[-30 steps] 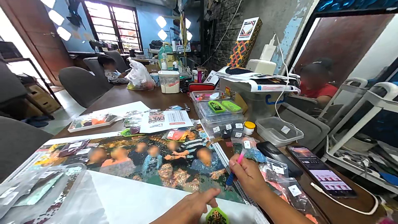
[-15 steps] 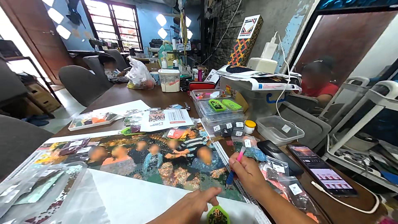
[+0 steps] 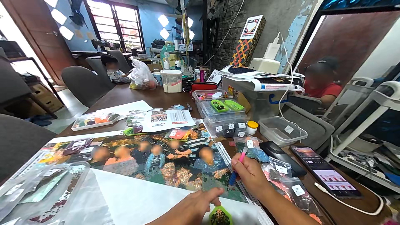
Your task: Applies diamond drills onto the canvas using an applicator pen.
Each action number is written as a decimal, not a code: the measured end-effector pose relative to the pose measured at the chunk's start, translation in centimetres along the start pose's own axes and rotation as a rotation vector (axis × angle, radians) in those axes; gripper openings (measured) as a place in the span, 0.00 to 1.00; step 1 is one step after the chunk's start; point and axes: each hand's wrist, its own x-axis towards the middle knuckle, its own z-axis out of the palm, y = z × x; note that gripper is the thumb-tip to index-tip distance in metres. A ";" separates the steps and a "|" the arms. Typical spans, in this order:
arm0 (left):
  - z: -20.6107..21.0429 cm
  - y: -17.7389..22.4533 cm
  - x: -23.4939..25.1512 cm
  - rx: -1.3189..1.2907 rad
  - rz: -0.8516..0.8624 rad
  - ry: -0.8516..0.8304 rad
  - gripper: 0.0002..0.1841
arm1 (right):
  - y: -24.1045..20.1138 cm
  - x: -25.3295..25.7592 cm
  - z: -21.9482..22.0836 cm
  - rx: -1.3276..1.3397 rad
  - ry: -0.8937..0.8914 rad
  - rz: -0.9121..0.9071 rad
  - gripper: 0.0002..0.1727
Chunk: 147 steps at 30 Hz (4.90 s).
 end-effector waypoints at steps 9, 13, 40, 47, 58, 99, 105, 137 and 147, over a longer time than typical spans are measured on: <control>0.0 0.1 -0.1 -0.005 0.004 0.007 0.62 | 0.1 0.0 0.0 0.003 0.007 -0.008 0.17; -0.1 0.3 0.0 0.002 -0.007 -0.002 0.62 | 0.0 0.0 0.0 -0.001 0.008 -0.012 0.17; 0.2 0.0 0.0 -0.013 0.013 0.027 0.63 | 0.3 0.0 0.0 -0.014 -0.019 -0.045 0.18; 0.3 0.4 0.3 0.013 -0.048 0.072 0.63 | 0.5 -0.3 0.0 -0.018 0.013 -0.166 0.20; 0.3 0.2 0.7 0.011 -0.099 0.089 0.64 | -0.7 -1.1 1.9 0.047 -0.122 -0.430 0.23; 0.6 -0.4 0.7 0.023 -0.078 0.114 0.65 | -0.7 -1.2 2.1 0.066 -0.200 -0.327 0.21; 0.6 -0.2 0.7 0.007 -0.063 0.117 0.66 | -0.9 -1.1 1.7 0.155 -0.193 -0.222 0.19; 0.3 -0.1 0.4 0.001 -0.070 0.085 0.63 | 0.1 -0.1 -0.6 -0.104 -0.050 -0.151 0.16; 0.3 0.1 0.4 -0.005 -0.079 0.078 0.62 | 0.3 -0.1 -0.6 -0.109 -0.072 -0.176 0.16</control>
